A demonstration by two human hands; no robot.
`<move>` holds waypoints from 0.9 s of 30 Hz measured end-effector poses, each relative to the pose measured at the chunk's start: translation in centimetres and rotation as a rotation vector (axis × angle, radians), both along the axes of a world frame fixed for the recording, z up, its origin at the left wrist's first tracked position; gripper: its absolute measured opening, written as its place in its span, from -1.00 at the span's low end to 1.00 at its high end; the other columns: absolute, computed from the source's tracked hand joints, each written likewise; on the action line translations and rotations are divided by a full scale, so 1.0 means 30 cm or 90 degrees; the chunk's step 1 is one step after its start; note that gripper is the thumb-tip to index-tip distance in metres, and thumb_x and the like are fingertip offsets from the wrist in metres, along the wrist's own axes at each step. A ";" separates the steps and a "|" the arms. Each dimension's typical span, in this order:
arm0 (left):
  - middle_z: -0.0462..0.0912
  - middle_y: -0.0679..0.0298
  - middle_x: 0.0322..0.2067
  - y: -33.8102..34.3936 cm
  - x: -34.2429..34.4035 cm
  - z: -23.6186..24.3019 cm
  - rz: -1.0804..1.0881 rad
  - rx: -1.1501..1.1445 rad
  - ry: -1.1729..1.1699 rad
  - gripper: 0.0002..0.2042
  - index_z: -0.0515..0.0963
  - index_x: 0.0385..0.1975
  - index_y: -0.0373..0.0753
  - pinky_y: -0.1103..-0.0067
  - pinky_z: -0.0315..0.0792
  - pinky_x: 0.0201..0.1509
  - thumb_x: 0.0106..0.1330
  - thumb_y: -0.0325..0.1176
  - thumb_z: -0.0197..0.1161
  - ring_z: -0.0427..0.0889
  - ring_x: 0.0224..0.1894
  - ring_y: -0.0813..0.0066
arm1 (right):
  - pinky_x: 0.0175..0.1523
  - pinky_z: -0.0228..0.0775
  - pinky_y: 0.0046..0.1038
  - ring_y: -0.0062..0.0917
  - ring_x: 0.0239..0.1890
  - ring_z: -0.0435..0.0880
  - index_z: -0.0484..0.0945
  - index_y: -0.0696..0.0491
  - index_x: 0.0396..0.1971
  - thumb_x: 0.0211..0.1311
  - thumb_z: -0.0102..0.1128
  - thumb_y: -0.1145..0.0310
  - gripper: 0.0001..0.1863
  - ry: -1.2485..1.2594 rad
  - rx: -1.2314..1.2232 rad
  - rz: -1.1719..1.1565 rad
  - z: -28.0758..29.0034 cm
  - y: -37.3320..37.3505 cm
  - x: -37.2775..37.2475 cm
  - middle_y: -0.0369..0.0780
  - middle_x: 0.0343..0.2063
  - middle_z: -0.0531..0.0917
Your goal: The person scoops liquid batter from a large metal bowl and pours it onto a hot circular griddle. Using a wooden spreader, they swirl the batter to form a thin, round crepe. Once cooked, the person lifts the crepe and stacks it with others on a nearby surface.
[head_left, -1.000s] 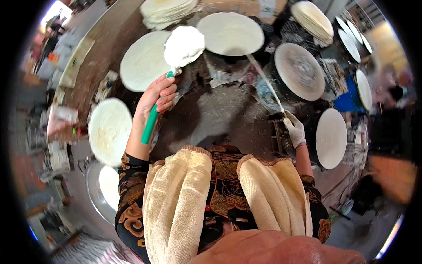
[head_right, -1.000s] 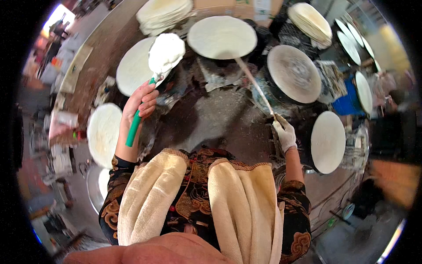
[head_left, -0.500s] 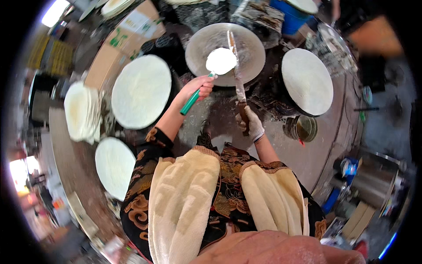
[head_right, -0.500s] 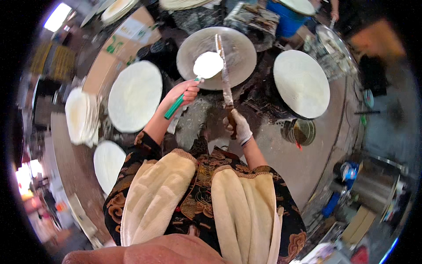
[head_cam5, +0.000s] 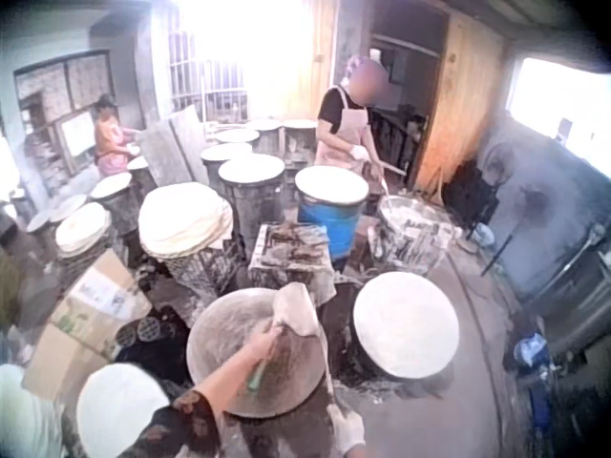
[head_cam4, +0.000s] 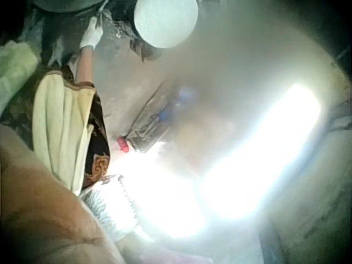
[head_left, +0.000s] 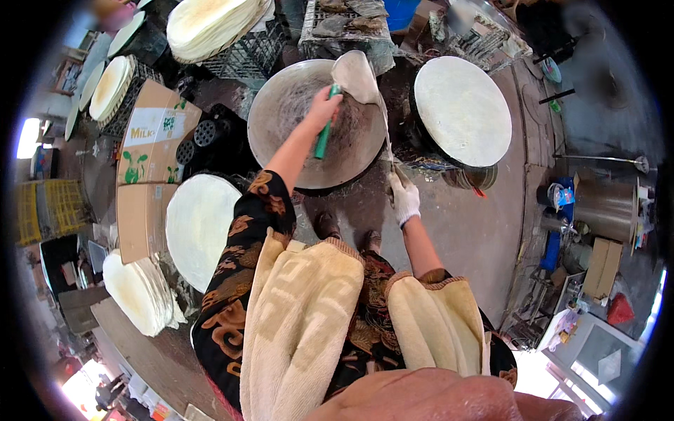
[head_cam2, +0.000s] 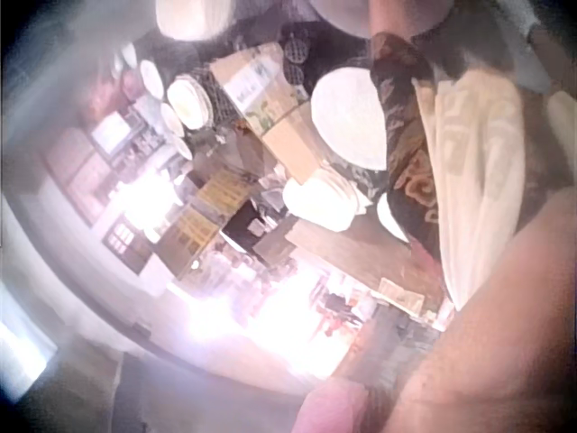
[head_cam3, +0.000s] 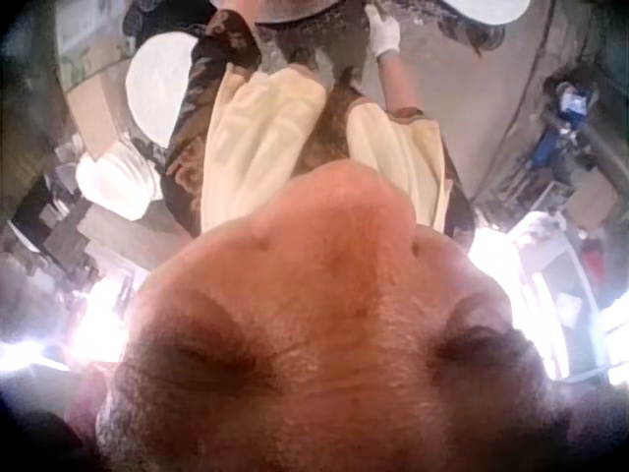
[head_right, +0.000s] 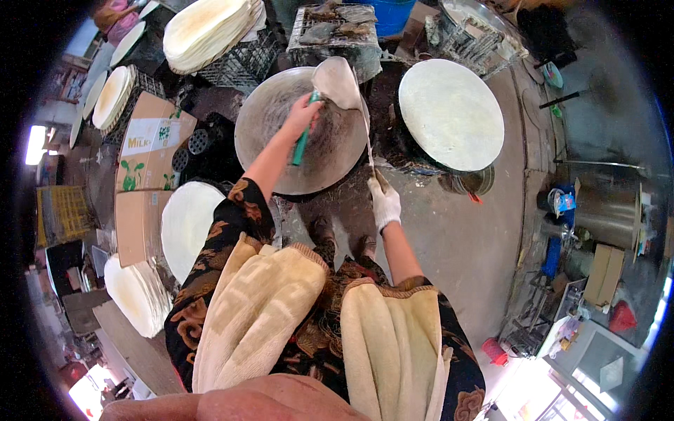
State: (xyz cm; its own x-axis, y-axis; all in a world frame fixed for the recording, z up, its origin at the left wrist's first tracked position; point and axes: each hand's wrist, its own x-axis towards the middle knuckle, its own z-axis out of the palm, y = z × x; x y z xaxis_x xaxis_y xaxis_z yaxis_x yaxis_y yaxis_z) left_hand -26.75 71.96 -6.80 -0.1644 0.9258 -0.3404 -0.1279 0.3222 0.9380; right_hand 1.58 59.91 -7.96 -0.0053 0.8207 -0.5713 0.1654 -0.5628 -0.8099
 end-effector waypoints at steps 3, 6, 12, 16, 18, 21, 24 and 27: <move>0.46 0.26 -0.60 -0.006 -0.162 -0.016 -0.081 0.230 0.504 -0.49 0.29 0.24 0.05 0.41 0.40 -0.52 0.25 -0.36 0.13 0.51 -0.60 0.34 | 0.01 0.38 -0.53 -0.51 -0.10 0.59 0.41 0.03 0.19 0.23 0.13 0.15 -0.46 -0.070 0.078 0.051 -0.027 -0.022 0.044 -0.15 -0.09 0.62; 0.52 0.14 -0.45 -0.039 -0.247 0.049 -0.241 0.341 0.777 -0.39 0.22 0.30 0.17 0.26 0.46 -0.30 0.22 -0.42 0.13 0.58 -0.41 0.09 | 0.19 0.26 -0.49 -0.41 0.11 0.52 0.38 0.09 0.19 0.23 0.10 0.15 -0.44 -0.102 0.079 0.113 0.052 0.018 -0.012 -0.07 0.06 0.55; 0.56 0.11 -0.25 -0.063 -0.307 0.036 -0.246 0.224 0.856 -0.34 0.19 0.31 0.22 0.26 0.47 -0.20 0.20 -0.49 0.13 0.58 -0.29 0.04 | -0.50 0.38 -0.56 -0.69 -0.63 0.48 0.44 0.01 0.16 0.22 0.16 0.13 -0.48 0.028 0.080 0.079 0.182 0.112 -0.394 -0.33 -0.58 0.56; 0.57 0.08 -0.18 -0.103 -0.401 -0.006 -0.130 0.149 0.871 -0.30 0.17 0.32 0.25 0.25 0.47 -0.17 0.18 -0.54 0.16 0.59 -0.24 0.00 | -0.54 0.31 -0.60 -0.72 -0.63 0.43 0.46 0.04 0.14 0.19 0.19 0.11 -0.46 0.117 0.027 0.093 0.145 0.123 -0.442 -0.34 -0.57 0.55; 0.58 0.06 -0.15 -0.135 -0.423 0.000 -0.111 0.112 0.875 -0.28 0.16 0.32 0.27 0.25 0.47 -0.16 0.17 -0.54 0.19 0.59 -0.22 -0.02 | -0.56 0.26 -0.65 -0.75 -0.61 0.39 0.52 0.04 0.09 0.18 0.23 0.14 -0.50 0.066 0.104 0.112 0.184 0.116 -0.375 -0.37 -0.55 0.55; 0.61 0.03 -0.23 -0.195 -0.423 0.022 -0.107 0.146 0.870 -0.28 0.18 0.31 0.25 0.24 0.47 -0.17 0.16 -0.52 0.22 0.60 -0.24 -0.03 | -0.58 0.27 -0.67 -0.75 -0.65 0.41 0.48 0.03 0.13 0.18 0.25 0.15 -0.48 0.077 0.048 0.034 0.156 0.054 -0.286 -0.37 -0.57 0.55; 0.58 0.07 -0.35 -0.206 -0.420 -0.027 -0.064 0.193 0.855 -0.37 0.29 0.26 0.15 0.27 0.46 -0.19 0.15 -0.51 0.20 0.59 -0.30 0.03 | -0.60 0.31 -0.62 -0.72 -0.70 0.42 0.42 0.04 0.17 0.21 0.21 0.14 -0.45 0.059 0.025 0.078 0.101 0.012 -0.311 -0.36 -0.59 0.56; 0.60 0.00 -0.18 -0.201 -0.378 0.017 -0.051 0.159 0.842 -0.34 0.27 0.27 0.14 0.24 0.48 -0.17 0.14 -0.51 0.23 0.60 -0.21 -0.02 | -0.59 0.33 -0.58 -0.71 -0.69 0.43 0.43 0.06 0.16 0.22 0.19 0.14 -0.46 0.085 0.051 0.152 0.111 0.030 -0.456 -0.33 -0.59 0.58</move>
State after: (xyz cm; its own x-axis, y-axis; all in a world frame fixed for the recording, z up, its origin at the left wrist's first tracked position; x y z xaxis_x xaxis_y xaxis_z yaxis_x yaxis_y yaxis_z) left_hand -38.09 65.94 -6.29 -0.1782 0.9617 0.2084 0.9221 0.0893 0.3766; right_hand -12.10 60.80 -4.62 -0.2752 0.8294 -0.4862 0.1748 -0.4542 -0.8736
